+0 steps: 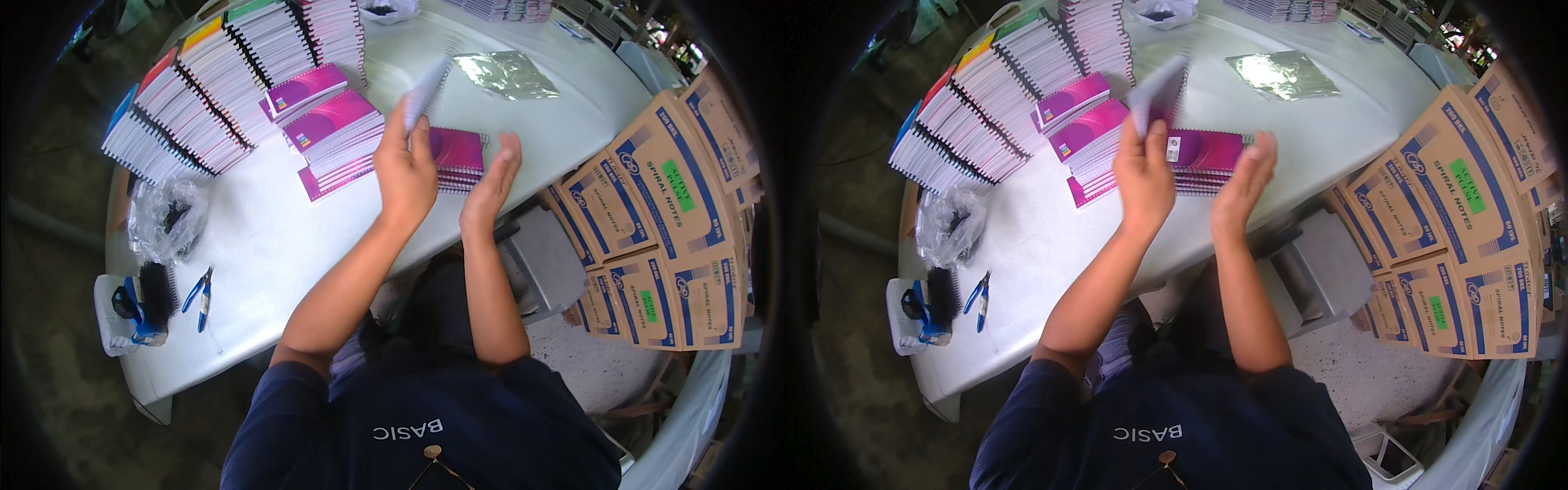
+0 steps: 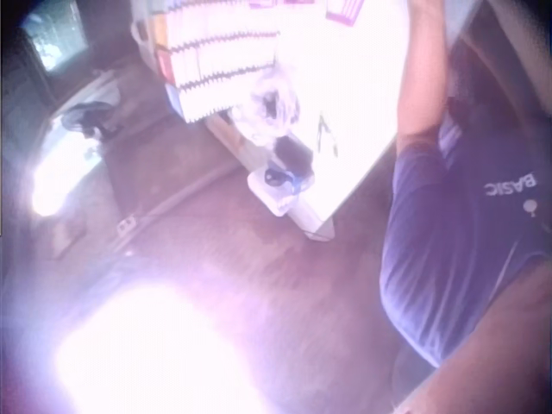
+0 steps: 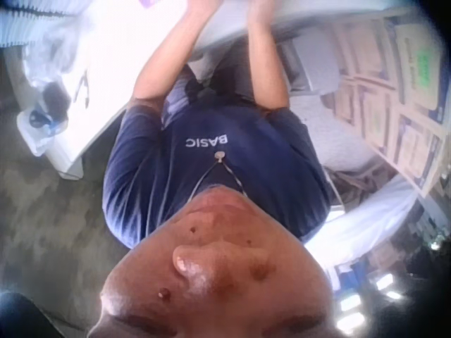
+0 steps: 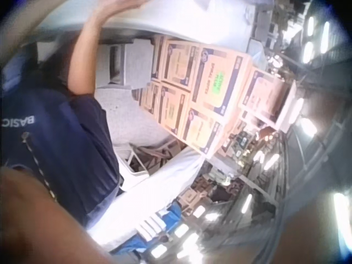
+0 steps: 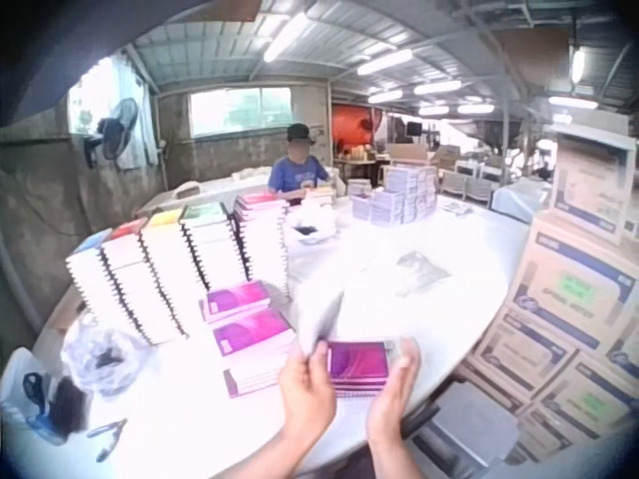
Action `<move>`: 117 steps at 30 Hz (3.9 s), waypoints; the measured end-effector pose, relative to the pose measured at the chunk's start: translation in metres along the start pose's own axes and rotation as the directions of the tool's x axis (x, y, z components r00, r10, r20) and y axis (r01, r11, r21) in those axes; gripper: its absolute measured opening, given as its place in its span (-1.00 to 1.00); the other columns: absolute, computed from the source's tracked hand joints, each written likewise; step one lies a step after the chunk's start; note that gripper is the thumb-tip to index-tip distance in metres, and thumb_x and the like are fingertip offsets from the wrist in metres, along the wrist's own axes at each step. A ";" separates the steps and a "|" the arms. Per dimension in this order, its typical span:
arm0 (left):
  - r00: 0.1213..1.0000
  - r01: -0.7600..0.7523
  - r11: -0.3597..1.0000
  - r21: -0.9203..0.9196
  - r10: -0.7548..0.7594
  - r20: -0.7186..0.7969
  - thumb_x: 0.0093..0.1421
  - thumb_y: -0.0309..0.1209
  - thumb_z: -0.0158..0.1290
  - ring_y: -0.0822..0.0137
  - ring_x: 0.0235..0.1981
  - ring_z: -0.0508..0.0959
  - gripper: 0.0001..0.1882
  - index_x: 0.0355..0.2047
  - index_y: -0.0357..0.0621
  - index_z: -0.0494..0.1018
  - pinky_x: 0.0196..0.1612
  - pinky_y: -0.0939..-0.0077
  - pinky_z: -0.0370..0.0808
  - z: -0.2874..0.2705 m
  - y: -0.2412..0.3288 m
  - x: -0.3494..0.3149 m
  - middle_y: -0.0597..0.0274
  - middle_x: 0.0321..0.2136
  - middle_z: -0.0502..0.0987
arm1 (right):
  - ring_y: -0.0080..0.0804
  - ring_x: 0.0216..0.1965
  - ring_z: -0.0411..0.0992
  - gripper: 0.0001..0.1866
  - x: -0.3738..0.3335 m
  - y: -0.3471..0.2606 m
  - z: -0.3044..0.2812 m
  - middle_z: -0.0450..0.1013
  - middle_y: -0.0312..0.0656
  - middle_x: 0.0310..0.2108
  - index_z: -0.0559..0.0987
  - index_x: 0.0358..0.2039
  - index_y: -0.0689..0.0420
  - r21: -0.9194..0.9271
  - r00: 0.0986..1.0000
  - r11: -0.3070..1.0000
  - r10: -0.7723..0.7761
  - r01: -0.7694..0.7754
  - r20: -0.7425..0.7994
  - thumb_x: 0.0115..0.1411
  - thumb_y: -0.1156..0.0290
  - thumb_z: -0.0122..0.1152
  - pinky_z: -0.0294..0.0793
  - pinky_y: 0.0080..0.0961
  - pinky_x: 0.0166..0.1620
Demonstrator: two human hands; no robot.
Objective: The person binds notebooks by threading a spiral wire through the pre-punched holes of a notebook stack by hand and then adds it to a finished pile.
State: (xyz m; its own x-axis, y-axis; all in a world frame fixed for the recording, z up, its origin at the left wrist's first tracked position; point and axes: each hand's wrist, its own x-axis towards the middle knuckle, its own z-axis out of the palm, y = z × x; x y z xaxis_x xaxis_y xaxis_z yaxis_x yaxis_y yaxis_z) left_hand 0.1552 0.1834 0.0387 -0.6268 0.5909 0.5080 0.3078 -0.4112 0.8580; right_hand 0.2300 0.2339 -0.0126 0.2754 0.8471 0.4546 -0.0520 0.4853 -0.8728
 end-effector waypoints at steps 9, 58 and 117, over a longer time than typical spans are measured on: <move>0.930 -0.316 0.698 0.643 0.362 0.065 0.04 -0.25 0.22 0.17 -0.15 0.48 -0.66 -0.22 -0.15 0.51 -0.06 0.38 0.37 -0.015 -0.102 -0.002 0.08 -0.27 0.52 | -0.46 -0.20 0.43 -0.57 -0.007 0.054 -0.003 0.49 -0.10 -0.19 0.47 -0.06 0.36 0.060 0.990 0.989 0.132 -0.135 0.053 0.34 0.21 -0.09 0.40 -0.56 -0.09; 0.635 0.658 -0.275 0.701 -0.298 -0.713 -0.12 -0.15 0.16 -0.06 -0.03 0.48 -0.16 0.12 -0.26 0.09 0.04 0.19 0.38 -0.427 0.004 -0.039 -0.20 -0.13 0.48 | -0.59 -0.14 0.38 -0.75 -0.088 0.011 -0.001 0.46 -0.25 -0.16 0.51 -0.11 0.26 0.066 0.280 0.881 0.077 -0.468 0.957 0.17 0.57 0.10 0.32 -0.64 -0.01; 0.787 0.336 0.830 0.445 -0.507 0.351 0.30 -0.14 -0.10 0.54 -0.53 0.21 -0.65 -0.32 -0.20 0.42 -0.43 0.64 0.22 -0.240 -0.003 -0.024 0.41 -0.58 0.24 | -0.59 -0.10 0.37 -0.69 -0.093 0.008 0.006 0.47 -0.23 -0.10 0.50 -0.03 0.25 0.070 0.307 0.879 0.089 -0.472 0.947 0.20 0.54 0.10 0.32 -0.64 0.00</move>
State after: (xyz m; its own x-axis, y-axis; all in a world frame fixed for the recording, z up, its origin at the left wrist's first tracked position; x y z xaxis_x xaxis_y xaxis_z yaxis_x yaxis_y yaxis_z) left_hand -0.0020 0.0040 0.0060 -0.3980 0.9174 -0.0082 0.3634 0.1658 0.9168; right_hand 0.1985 0.1605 -0.0612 -0.8296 0.5088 0.2300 -0.2431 0.0417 -0.9691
